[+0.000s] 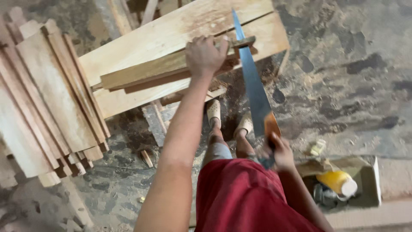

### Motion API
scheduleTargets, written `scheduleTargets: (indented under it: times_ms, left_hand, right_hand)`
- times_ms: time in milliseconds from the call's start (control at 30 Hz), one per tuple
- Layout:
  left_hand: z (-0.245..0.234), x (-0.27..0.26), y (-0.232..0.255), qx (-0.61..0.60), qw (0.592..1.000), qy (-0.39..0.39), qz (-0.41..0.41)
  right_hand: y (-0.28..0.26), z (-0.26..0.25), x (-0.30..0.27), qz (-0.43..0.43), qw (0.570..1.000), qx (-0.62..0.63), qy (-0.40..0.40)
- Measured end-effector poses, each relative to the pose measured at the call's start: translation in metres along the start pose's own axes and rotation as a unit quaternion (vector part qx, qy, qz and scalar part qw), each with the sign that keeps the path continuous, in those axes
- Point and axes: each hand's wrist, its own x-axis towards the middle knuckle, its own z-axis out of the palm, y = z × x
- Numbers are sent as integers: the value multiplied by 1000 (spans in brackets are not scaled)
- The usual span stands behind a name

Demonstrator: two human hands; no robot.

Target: The person uses a hand saw to cut a small wooden block that is clamped to a larger plank on a workbench. They saw through the block, remove the cut piece, and then reposition the block to make another cut.

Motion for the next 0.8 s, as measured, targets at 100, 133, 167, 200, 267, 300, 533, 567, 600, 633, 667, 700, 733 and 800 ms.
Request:
scheduleTargets:
  times_ms: [100,133,167,200,267,300,533,567,600,633,667,700,733,800]
  left_hand:
    - [3,1,0,-15,999,33,20]
    - [7,-1,5,-26,996,77,42]
    - [5,0,2,-28,990,128,58]
    - [2,1,-1,-21,993,103,48]
    - [-4,-2,-3,-9,998,45,32]
    - [-6,-1,-2,-8,998,57,34]
    - [-5,-2,-5,7,996,82,34]
    - [-1,0,-1,9,990,130,51]
    - [1,-2,2,0,997,67,34]
    - [-1,0,1,-3,1000,11,15]
    - [-4,2,1,-7,999,-46,-4]
    - [-7,1,-2,-3,1000,-3,19]
    - [-10,1,-4,0,998,40,42]
    - [-15,0,-1,-4,998,51,47]
  right_hand:
    - [-2,11,13,-40,997,6,-72]
    - [-12,20,26,-55,995,6,-88]
    - [-27,38,50,-71,991,5,-117]
    - [-40,55,69,-60,993,39,-91]
    - [-47,65,73,-32,995,72,-59]
    - [-48,65,70,-20,996,70,-52]
    - [-6,25,10,-137,989,-8,-59]
    - [-11,29,20,-8,992,116,-44]
    - [-22,41,40,-21,985,146,-86]
    - [-35,55,61,-35,975,174,-136]
    - [-46,65,75,-46,974,174,-134]
    - [-50,73,79,-55,974,177,-131]
    - [-51,77,77,-64,973,181,-128]
    - [-45,64,52,32,998,-4,47]
